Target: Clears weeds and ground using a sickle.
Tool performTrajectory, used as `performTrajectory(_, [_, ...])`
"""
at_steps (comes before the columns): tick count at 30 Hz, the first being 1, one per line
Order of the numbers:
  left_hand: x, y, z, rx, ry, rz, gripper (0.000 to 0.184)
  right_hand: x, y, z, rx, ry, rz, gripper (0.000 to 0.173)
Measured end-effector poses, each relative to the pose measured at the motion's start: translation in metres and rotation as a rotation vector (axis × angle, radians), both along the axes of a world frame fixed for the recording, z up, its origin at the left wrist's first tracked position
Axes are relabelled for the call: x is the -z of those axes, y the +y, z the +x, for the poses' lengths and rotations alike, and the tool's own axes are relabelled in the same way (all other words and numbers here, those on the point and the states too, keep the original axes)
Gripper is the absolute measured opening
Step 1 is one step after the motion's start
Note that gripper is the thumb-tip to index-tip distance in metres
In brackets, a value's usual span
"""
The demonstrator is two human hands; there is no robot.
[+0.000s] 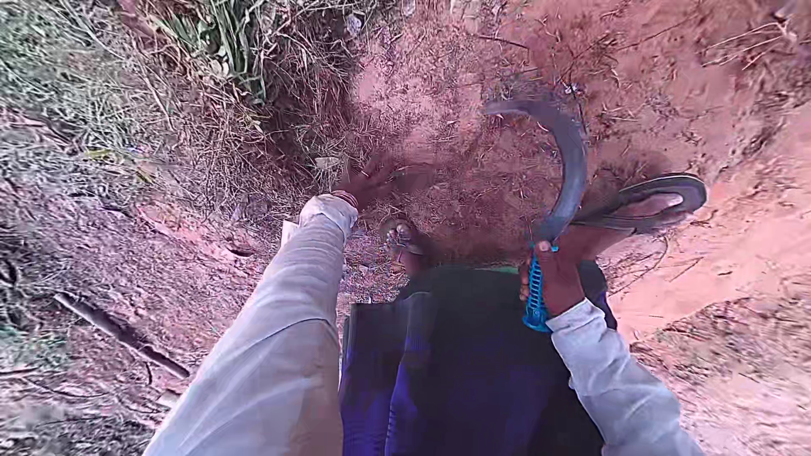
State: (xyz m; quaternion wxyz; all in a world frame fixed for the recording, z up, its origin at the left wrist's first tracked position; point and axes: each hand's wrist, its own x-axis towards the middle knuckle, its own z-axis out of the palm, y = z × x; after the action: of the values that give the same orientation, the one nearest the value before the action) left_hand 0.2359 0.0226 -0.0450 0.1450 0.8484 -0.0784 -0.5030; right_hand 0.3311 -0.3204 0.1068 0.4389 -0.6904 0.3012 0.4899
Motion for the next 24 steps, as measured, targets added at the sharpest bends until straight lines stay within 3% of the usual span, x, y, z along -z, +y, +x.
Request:
performTrajectory(5, [-0.048,0.095,-0.037,-0.235,0.243,0.37,0.048,-0.018,-0.001,0.008,0.049,0.003,-0.01,0.035])
performTrajectory(8, [-0.077,0.125,-0.072,-0.373,0.341,0.497,0.056,-0.019,-0.004,0.005,0.009,0.031,0.044,0.036])
performTrajectory(10, [-0.077,0.104,-0.073,-0.472,0.276,0.505,0.061,-0.007,-0.001,-0.005,-0.052,0.085,0.059,0.035])
performTrajectory(12, [-0.083,0.056,-0.042,-0.483,0.165,0.431,0.065,0.0,0.006,-0.02,-0.104,0.112,0.034,0.033])
performTrajectory(15, [-0.084,-0.035,0.018,-0.518,-0.266,0.106,0.037,-0.004,0.015,-0.037,-0.084,0.079,0.015,0.034])
performTrajectory(16, [-0.073,-0.06,0.034,-0.538,-0.299,0.019,0.035,-0.006,0.017,-0.037,-0.08,0.059,0.008,0.034])
performTrajectory(17, [-0.06,-0.08,0.051,-0.585,-0.219,-0.018,0.038,-0.007,0.018,-0.034,-0.086,0.033,0.002,0.033])
performTrajectory(19, [-0.027,-0.11,0.074,-0.711,0.141,0.032,0.052,-0.011,0.015,-0.024,-0.121,-0.001,-0.017,0.033])
performTrajectory(21, [-0.003,-0.128,0.077,-0.93,0.389,0.047,0.06,-0.018,0.003,-0.013,-0.19,-0.019,-0.025,0.032])
performTrajectory(24, [-0.013,-0.136,0.072,-1.117,0.523,0.049,0.059,-0.031,-0.017,0.01,-0.417,0.004,-0.072,0.029])
